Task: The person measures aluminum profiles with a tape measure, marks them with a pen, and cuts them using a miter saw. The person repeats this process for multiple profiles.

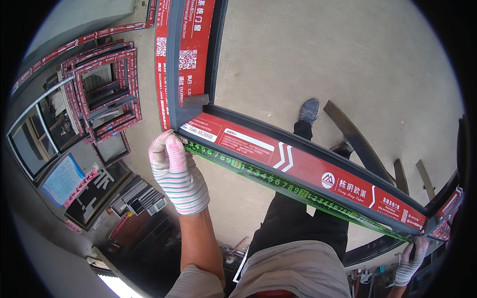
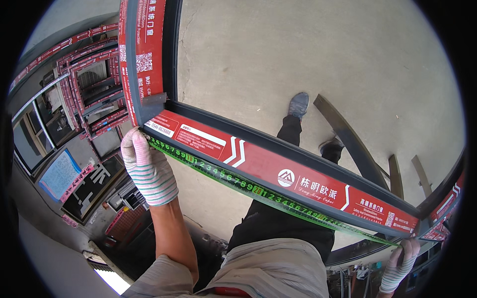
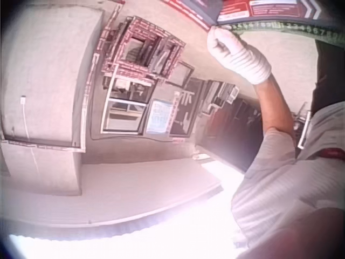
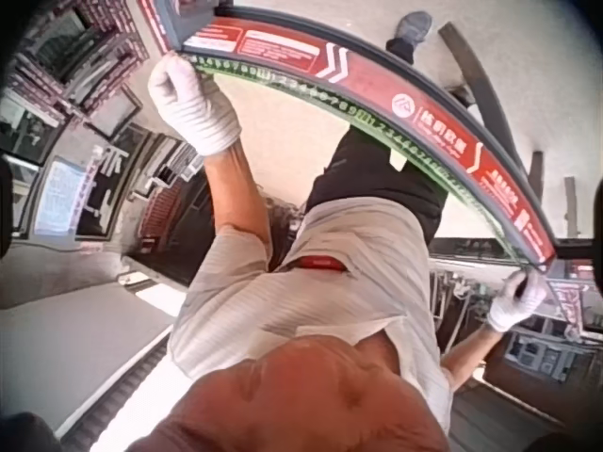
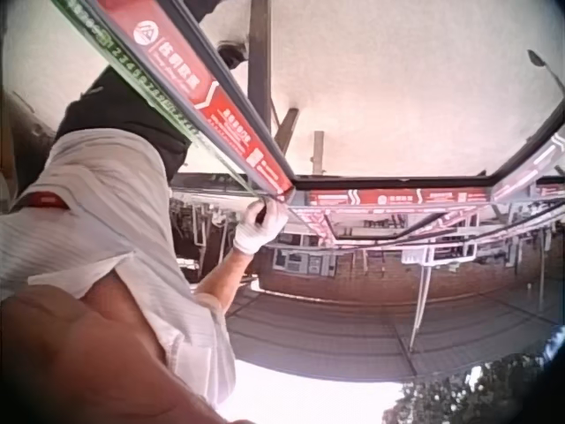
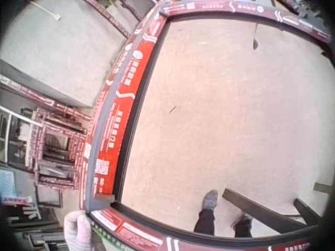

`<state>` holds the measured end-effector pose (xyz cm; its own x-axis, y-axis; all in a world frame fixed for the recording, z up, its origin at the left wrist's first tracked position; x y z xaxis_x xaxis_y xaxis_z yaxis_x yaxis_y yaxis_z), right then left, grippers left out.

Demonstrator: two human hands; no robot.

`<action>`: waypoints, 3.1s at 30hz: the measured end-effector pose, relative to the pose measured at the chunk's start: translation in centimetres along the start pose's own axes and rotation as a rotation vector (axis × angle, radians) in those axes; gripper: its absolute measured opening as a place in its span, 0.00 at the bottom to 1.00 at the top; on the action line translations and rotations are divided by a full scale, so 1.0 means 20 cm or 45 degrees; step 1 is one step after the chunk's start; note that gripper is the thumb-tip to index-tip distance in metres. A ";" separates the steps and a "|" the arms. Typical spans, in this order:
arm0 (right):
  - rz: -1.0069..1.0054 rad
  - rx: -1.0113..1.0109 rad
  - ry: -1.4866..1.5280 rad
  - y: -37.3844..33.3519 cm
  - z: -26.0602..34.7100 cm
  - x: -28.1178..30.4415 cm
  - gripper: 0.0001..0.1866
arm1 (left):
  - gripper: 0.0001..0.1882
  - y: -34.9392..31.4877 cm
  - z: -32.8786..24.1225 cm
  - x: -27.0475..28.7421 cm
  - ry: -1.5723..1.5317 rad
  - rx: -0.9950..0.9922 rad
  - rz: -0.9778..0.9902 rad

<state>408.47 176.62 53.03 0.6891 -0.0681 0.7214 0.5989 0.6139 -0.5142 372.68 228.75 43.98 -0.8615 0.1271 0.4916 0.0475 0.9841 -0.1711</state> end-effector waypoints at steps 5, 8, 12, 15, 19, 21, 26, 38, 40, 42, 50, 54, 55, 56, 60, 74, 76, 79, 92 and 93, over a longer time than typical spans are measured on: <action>-0.057 0.115 0.031 0.19 0.23 -0.02 0.14 | 0.12 0.04 0.06 0.10 -0.112 -0.032 0.155; -0.072 0.154 0.035 0.22 0.25 0.01 0.15 | 0.11 0.03 0.01 0.07 -0.183 0.112 0.058; -0.062 0.117 0.052 0.21 0.23 0.09 0.12 | 0.15 0.09 0.05 0.13 -0.181 0.187 0.089; -0.047 0.091 0.085 0.19 0.17 0.13 0.11 | 0.20 0.09 0.04 0.10 -0.062 0.246 0.004; -0.062 -0.001 0.099 0.11 -0.01 0.22 0.09 | 0.24 0.15 0.06 0.09 0.005 0.285 0.005; -0.064 -0.041 0.103 0.09 -0.11 0.26 0.09 | 0.24 0.21 0.12 0.15 0.033 0.258 0.026; -0.068 -0.247 0.117 0.04 -0.27 0.35 0.11 | 0.21 0.20 0.08 0.13 0.090 0.198 0.137; -0.128 -0.354 -0.063 0.05 -0.37 0.37 0.16 | 0.28 0.28 0.07 0.17 0.100 0.185 0.196; -0.181 -0.319 -0.057 0.04 -0.37 0.36 0.17 | 0.28 0.28 0.07 0.17 0.118 0.192 0.190; -0.261 -0.252 -0.075 0.03 -0.39 0.34 0.18 | 0.29 0.28 0.06 0.17 0.116 0.201 0.175; -0.294 -0.235 -0.082 0.02 -0.41 0.32 0.18 | 0.28 0.23 0.02 0.12 0.069 0.260 0.119; -0.347 -0.182 -0.090 0.01 -0.42 0.30 0.18 | 0.28 0.21 0.01 0.12 0.070 0.235 0.129; -0.347 -0.186 -0.080 0.01 -0.42 0.30 0.18 | 0.28 0.21 0.01 0.13 0.076 0.240 0.117; -0.346 -0.189 -0.070 0.01 -0.42 0.30 0.18 | 0.28 0.21 0.01 0.14 0.081 0.244 0.106; -0.321 -0.198 -0.092 0.01 -0.41 0.30 0.18 | 0.27 0.16 -0.02 0.09 0.059 0.237 0.160; -0.380 -0.204 -0.096 -0.01 -0.43 0.27 0.18 | 0.29 0.21 0.01 0.12 0.087 0.218 0.125; -0.389 -0.202 -0.086 -0.01 -0.43 0.28 0.19 | 0.29 0.21 0.01 0.12 0.090 0.204 0.159; -0.375 -0.199 -0.080 -0.01 -0.43 0.28 0.20 | 0.30 0.23 0.02 0.13 0.085 0.212 0.164; -0.454 -0.113 -0.043 0.00 -0.45 0.25 0.19 | 0.33 0.03 -0.09 0.03 0.151 0.252 0.058; -0.447 -0.098 -0.034 0.01 -0.45 0.25 0.19 | 0.32 0.06 -0.08 0.09 0.140 0.244 0.081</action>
<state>415.71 169.41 52.27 0.4258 -0.2434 0.8715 0.8271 0.4953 -0.2657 371.93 230.46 46.03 -0.7992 0.2112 0.5628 -0.0061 0.9333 -0.3589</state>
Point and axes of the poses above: each hand's wrist, its own y-axis towards the middle knuckle, its own x-axis out of the back of the hand, z = x × y, the point moved 1 cm from there along y, towards the middle knuckle, and after that the axes turned 14 degrees about y, right-handed, at the moved point
